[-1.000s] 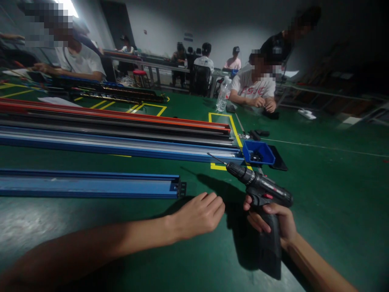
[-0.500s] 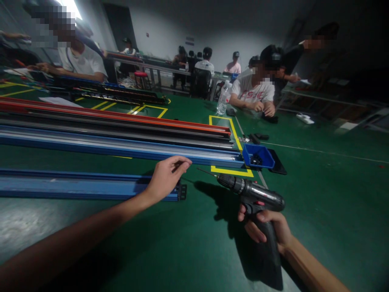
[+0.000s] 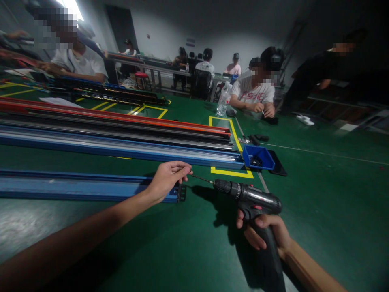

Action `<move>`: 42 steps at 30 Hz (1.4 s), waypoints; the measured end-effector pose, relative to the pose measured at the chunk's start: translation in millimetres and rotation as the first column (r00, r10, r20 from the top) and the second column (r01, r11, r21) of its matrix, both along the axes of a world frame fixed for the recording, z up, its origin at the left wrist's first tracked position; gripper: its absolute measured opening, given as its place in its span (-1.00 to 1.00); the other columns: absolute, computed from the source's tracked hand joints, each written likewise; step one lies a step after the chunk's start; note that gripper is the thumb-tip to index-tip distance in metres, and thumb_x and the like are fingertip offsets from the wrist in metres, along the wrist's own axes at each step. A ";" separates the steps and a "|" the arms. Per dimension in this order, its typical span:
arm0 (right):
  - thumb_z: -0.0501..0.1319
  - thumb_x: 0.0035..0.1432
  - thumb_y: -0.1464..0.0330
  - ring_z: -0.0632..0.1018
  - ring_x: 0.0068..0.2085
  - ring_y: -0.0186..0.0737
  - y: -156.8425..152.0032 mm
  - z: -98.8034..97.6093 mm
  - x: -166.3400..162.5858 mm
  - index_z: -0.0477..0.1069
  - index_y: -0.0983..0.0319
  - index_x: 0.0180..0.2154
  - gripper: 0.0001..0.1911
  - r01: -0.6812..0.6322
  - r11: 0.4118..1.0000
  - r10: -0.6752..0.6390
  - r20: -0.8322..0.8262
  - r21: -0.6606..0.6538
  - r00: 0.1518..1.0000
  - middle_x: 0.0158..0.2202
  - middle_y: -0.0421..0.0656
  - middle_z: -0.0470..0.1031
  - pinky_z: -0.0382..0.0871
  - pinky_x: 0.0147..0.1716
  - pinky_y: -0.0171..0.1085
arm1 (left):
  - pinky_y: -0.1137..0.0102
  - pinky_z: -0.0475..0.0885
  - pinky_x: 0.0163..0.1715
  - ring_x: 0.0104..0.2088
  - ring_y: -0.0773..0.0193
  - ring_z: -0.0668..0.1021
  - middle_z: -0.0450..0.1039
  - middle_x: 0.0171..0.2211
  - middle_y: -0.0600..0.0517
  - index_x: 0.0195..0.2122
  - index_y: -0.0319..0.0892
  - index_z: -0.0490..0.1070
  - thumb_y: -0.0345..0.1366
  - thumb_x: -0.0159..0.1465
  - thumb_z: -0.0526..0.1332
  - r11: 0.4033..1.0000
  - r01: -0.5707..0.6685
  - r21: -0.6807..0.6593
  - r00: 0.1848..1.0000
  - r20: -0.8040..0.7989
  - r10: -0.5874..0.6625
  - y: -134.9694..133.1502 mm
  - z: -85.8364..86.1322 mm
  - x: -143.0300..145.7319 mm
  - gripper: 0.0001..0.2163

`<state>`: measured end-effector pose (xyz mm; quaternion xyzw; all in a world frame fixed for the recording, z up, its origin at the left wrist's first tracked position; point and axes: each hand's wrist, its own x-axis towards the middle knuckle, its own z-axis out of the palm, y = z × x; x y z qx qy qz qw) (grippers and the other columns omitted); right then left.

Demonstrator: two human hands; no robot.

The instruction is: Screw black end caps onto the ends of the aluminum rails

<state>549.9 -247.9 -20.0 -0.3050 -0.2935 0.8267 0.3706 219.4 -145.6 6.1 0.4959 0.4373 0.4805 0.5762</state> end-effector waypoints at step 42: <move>0.22 0.06 0.38 0.38 -0.69 -0.46 2.3 -5.5 2.7 0.61 0.42 -0.09 -0.61 -0.034 0.999 0.034 -0.088 -0.008 0.996 -0.20 0.14 0.67 0.32 -0.61 -0.39 | 0.50 0.43 -0.48 -0.43 0.37 0.58 0.61 -0.36 -0.04 -0.21 -0.25 0.61 -0.27 0.18 0.43 0.995 0.064 0.083 0.993 -0.103 -0.055 -4.6 -6.6 -3.8 -0.80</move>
